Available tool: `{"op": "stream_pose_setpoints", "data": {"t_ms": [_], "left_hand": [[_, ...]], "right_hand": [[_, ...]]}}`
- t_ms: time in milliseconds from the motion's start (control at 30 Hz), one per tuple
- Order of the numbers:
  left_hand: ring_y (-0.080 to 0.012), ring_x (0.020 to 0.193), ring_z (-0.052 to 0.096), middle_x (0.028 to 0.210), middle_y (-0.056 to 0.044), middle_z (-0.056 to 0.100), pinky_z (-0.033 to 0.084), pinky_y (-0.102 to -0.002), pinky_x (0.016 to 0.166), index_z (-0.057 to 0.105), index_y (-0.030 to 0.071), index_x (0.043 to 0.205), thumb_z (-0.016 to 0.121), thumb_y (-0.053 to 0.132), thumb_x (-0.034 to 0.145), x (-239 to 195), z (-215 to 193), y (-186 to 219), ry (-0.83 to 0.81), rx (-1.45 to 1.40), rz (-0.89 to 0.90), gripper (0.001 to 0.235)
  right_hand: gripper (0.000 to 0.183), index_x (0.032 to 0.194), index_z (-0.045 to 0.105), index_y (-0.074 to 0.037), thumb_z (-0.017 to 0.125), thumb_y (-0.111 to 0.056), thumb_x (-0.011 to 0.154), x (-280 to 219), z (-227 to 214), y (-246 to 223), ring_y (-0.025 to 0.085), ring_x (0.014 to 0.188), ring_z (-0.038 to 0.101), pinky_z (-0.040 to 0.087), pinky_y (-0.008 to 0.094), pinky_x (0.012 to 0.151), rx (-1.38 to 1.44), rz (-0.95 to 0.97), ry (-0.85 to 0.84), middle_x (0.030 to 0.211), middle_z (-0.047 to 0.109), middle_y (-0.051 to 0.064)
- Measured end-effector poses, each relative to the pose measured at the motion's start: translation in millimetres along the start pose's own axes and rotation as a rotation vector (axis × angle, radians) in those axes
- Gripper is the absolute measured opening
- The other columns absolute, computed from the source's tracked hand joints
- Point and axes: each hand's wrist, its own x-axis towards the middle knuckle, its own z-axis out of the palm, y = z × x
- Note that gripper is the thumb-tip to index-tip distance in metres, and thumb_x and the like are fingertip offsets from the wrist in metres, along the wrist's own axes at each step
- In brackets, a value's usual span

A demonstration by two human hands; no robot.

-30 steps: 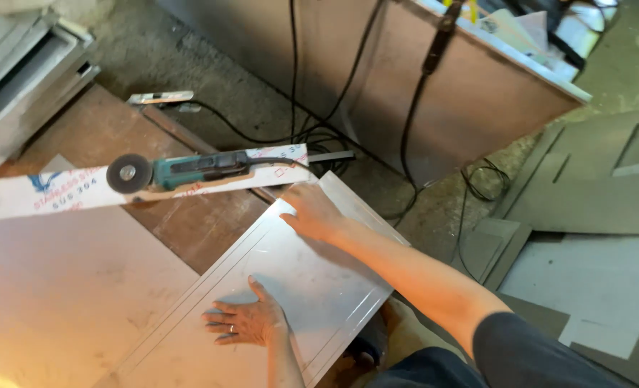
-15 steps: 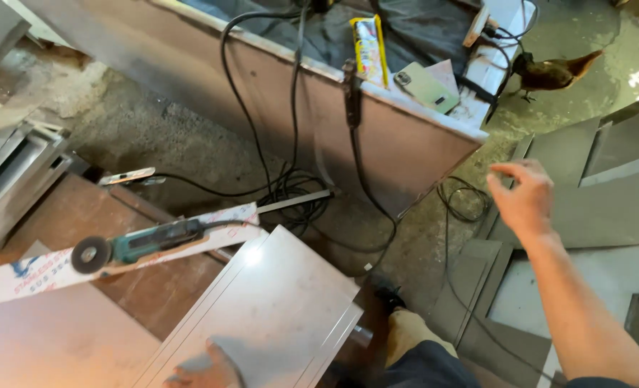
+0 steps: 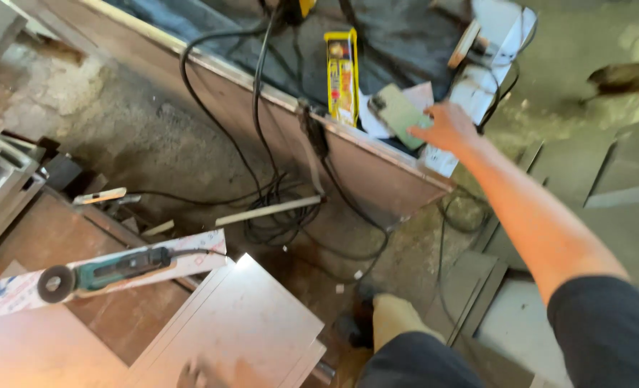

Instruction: The recorder uses an angle grinder to mark and cut stainless steel sheet metal on a workbench.

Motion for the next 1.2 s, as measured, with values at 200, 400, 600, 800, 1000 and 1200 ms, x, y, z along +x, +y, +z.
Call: {"op": "stream_pose_setpoints", "data": {"t_ms": [200,400,600,800,1000,1200], "left_hand": [[-0.0288,0.112,0.070,0.118,-0.014,0.074,0.056,-0.039,0.099,0.070,0.002,0.115,0.077,0.014,0.096,66,-17,304,0.008,-0.265,0.155,0.023],[-0.0348,0.097,0.070,0.106,-0.015,0.073,0.057,-0.043,0.086,0.069,0.008,0.117,0.079,0.020,0.091,104,45,595,-0.185,-0.583,0.421,0.030],[-0.0432,0.107,0.067,0.114,-0.023,0.071,0.053,-0.052,0.089,0.063,0.004,0.123,0.078,0.043,0.082,144,245,688,-0.761,-0.319,-0.040,0.058],[-0.0400,0.104,0.070,0.109,-0.020,0.075,0.056,-0.050,0.089,0.072,0.010,0.110,0.077,0.031,0.077,137,282,681,-0.775,-0.282,-0.184,0.040],[-0.0414,0.096,0.072,0.099,-0.022,0.075,0.056,-0.051,0.083,0.071,0.009,0.111,0.070,0.023,0.088,123,310,674,-0.573,-0.287,-0.196,0.026],[-0.0420,0.095,0.071,0.095,-0.020,0.073,0.055,-0.053,0.081,0.064,0.007,0.103,0.066,0.010,0.089,91,341,655,-0.644,-0.257,-0.145,0.014]], "right_hand": [[0.091,0.119,0.070,0.004,0.080,-0.073,0.072,16,17,-19,0.042,0.123,0.054,0.046,0.052,0.096,-0.300,0.051,-0.151,0.129,0.059,0.027],[0.083,0.119,0.071,0.000,0.077,-0.069,0.073,23,26,-7,0.040,0.125,0.055,0.042,0.054,0.101,-0.342,0.053,-0.208,0.132,0.060,0.023],[0.092,0.125,0.066,0.001,0.080,-0.068,0.065,20,-17,-15,0.038,0.116,0.059,0.042,0.052,0.096,-0.178,0.004,-0.109,0.125,0.062,0.024],[0.086,0.113,0.070,0.001,0.081,-0.068,0.063,9,-41,24,0.036,0.111,0.061,0.046,0.046,0.096,-0.010,0.044,-0.170,0.116,0.065,0.021],[0.068,0.108,0.075,0.002,0.078,-0.054,0.069,-17,-66,83,0.026,0.082,0.072,0.056,0.038,0.076,0.426,0.260,-0.217,0.094,0.075,0.014],[0.062,0.110,0.075,0.004,0.076,-0.047,0.076,-20,-74,105,0.019,0.080,0.067,0.051,0.034,0.073,0.709,0.367,-0.097,0.088,0.075,0.010]]}}
